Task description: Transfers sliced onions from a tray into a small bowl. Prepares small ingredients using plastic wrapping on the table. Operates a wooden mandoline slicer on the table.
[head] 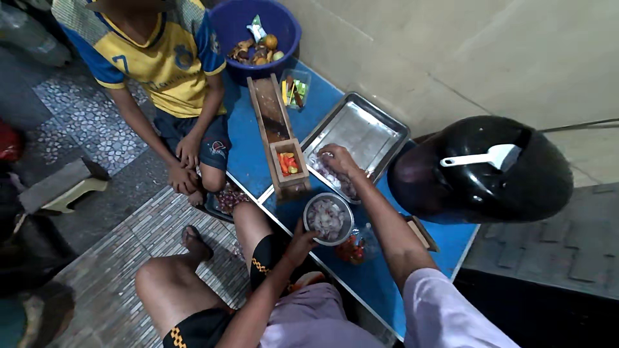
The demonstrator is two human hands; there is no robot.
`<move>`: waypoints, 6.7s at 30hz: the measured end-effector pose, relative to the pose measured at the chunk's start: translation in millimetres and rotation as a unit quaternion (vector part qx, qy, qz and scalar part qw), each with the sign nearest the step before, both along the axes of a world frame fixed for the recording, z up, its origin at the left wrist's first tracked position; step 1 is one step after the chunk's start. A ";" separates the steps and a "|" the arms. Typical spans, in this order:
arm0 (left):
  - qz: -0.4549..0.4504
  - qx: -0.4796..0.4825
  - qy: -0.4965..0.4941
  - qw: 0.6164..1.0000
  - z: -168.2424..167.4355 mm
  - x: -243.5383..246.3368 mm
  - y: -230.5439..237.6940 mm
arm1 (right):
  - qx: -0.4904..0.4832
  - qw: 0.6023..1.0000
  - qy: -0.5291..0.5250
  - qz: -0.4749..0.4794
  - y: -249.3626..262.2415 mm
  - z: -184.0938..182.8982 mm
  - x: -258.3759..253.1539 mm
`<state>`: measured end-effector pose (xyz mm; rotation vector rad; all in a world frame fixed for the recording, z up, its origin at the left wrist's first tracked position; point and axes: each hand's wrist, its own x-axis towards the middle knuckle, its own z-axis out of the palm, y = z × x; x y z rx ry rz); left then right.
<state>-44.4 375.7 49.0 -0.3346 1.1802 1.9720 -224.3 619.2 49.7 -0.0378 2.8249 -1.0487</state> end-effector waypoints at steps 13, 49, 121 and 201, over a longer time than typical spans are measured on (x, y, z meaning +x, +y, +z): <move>0.010 0.002 -0.034 0.999 -18.1 4.2 -8.3 | 0.196 0.964 -0.169 0.068 32.6 -14.5 14.5; 0.036 0.036 -0.029 0.998 1.1 -25.1 41.2 | 0.060 0.989 -0.124 0.059 75.9 -30.3 37.9; 0.025 0.048 0.007 0.999 -13.1 -41.4 61.1 | 0.170 0.973 0.153 0.025 -45.0 69.0 144.0; 0.004 0.039 -0.030 0.999 -34.1 18.0 -60.8 | 0.055 0.980 -0.170 0.090 58.6 3.9 51.7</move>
